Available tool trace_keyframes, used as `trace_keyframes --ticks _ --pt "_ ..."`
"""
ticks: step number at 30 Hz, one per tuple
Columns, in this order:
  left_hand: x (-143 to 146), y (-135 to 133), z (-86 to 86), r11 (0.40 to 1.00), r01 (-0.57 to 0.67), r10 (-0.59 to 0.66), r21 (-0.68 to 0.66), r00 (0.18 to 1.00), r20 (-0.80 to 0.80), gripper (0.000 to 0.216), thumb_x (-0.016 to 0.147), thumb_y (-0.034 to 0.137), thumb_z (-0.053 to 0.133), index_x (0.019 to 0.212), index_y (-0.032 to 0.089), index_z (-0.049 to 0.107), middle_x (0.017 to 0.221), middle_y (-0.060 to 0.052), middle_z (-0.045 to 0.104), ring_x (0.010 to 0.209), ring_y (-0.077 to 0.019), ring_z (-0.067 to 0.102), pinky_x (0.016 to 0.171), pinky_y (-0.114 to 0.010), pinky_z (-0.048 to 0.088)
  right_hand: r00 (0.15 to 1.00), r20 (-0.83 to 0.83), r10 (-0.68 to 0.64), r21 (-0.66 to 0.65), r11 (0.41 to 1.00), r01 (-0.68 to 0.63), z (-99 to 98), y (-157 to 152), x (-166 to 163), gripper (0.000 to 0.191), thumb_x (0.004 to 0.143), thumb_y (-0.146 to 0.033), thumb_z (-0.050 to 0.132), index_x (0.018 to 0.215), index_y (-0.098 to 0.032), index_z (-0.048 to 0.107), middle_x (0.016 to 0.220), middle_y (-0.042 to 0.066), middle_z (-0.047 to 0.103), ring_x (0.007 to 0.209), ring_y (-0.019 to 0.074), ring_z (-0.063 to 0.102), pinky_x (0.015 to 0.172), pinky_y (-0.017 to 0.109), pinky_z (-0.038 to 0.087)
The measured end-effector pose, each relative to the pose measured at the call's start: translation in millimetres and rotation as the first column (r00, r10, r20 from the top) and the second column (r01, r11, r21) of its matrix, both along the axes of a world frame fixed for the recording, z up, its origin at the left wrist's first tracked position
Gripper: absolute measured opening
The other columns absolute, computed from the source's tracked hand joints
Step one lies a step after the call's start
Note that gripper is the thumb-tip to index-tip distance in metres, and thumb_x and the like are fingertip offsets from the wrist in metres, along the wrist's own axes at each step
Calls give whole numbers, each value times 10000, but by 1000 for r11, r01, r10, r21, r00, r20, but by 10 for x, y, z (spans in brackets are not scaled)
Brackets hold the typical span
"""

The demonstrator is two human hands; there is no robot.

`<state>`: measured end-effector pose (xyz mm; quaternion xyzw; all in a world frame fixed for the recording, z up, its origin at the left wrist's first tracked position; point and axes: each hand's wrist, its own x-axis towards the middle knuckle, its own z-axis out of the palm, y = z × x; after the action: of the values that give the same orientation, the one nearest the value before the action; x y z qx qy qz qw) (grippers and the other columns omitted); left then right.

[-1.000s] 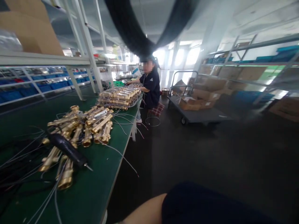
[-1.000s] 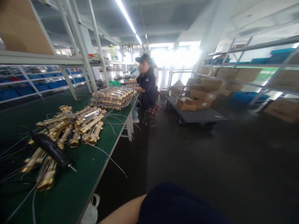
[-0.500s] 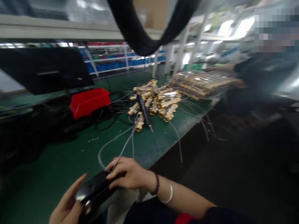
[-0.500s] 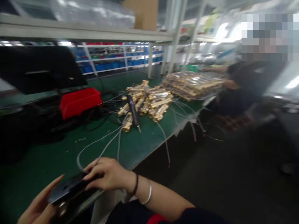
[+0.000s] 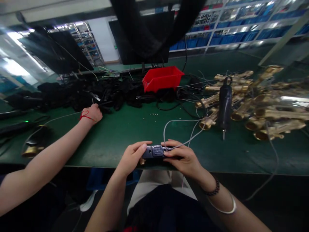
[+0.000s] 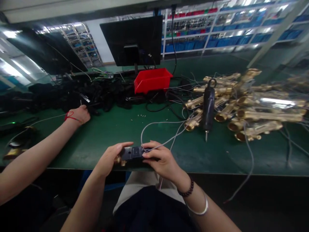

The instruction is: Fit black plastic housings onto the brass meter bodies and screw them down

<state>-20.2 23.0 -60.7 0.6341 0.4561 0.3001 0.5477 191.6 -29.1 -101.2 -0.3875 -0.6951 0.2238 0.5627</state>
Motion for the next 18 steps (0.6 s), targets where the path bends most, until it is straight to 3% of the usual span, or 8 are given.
trace_keyframes --ticks 3,6,13,18 --pt "69 -28 17 996 -37 47 87 992 -119 362 797 364 486 989 163 719 960 -63 717 873 -204 636 786 -284 495 997 71 40 28 999 -42 32 -4 46 149 795 -152 682 905 -252 694 1096 55 670 1028 204 627 1033 458 404" --pt "104 -45 26 993 -44 60 107 987 -150 351 797 334 475 994 173 716 955 -58 719 855 -204 647 739 -288 516 993 115 41 28 999 -44 71 -25 78 170 819 -159 654 959 -246 697 1159 79 638 1061 210 609 992 429 454" --pt "125 -62 42 992 -61 76 109 988 -137 314 773 315 503 942 171 725 901 -51 731 801 -201 664 692 -284 541 995 100 4 43 999 -9 95 -36 75 141 808 -157 668 907 -249 706 1088 71 657 1001 206 625 971 416 468" --pt "74 -56 -59 980 -51 73 193 992 -106 311 814 331 483 942 169 715 899 -66 723 831 -205 658 769 -326 534 997 77 29 25 999 -31 81 -22 86 105 820 -203 671 909 -247 707 1083 75 659 994 208 626 957 406 467"
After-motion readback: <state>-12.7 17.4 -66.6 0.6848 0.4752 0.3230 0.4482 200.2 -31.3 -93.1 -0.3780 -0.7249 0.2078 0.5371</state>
